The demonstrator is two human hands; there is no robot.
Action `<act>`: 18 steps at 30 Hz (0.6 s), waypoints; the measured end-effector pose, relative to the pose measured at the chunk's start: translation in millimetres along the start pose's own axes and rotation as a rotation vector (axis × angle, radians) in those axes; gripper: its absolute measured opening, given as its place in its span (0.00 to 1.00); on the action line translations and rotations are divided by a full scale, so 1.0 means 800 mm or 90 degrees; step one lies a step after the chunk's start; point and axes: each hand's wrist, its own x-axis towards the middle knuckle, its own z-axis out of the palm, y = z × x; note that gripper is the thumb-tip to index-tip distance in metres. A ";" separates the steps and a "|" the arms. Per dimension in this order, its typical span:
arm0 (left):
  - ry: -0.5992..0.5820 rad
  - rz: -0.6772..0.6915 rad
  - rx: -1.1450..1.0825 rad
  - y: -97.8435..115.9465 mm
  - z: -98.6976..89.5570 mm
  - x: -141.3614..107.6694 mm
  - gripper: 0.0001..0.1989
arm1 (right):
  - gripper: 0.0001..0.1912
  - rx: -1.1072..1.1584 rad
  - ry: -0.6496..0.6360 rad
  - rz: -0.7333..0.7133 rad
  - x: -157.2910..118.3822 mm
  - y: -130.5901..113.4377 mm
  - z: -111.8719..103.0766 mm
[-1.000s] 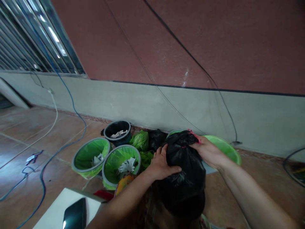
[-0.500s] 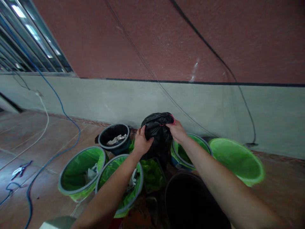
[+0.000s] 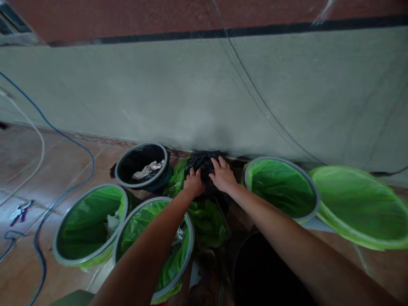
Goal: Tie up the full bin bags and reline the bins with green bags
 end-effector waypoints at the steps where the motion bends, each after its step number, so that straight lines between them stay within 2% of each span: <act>1: -0.008 0.003 0.016 -0.003 0.003 0.006 0.41 | 0.37 -0.004 -0.034 0.006 0.007 0.002 0.012; 5: -0.035 0.018 0.056 -0.022 0.022 0.032 0.37 | 0.36 -0.035 -0.159 0.002 0.034 0.022 0.067; 8: -0.054 0.025 0.050 -0.036 0.033 0.051 0.37 | 0.35 -0.064 -0.183 0.005 0.053 0.032 0.087; 11: -0.037 0.028 0.010 -0.043 0.032 0.060 0.37 | 0.32 -0.105 -0.141 0.008 0.053 0.021 0.069; 13: -0.018 0.029 -0.031 -0.046 0.023 0.058 0.36 | 0.29 -0.147 -0.053 -0.023 0.034 0.005 0.045; 15: 0.008 0.036 -0.069 -0.047 0.011 0.048 0.36 | 0.26 -0.175 0.019 -0.091 0.000 -0.014 0.028; 16: 0.026 0.044 -0.084 -0.049 0.005 0.042 0.36 | 0.23 -0.175 0.003 -0.128 -0.019 -0.023 0.025; 18: 0.060 0.061 -0.102 -0.052 -0.007 0.026 0.34 | 0.17 -0.166 -0.148 -0.207 -0.053 -0.038 0.034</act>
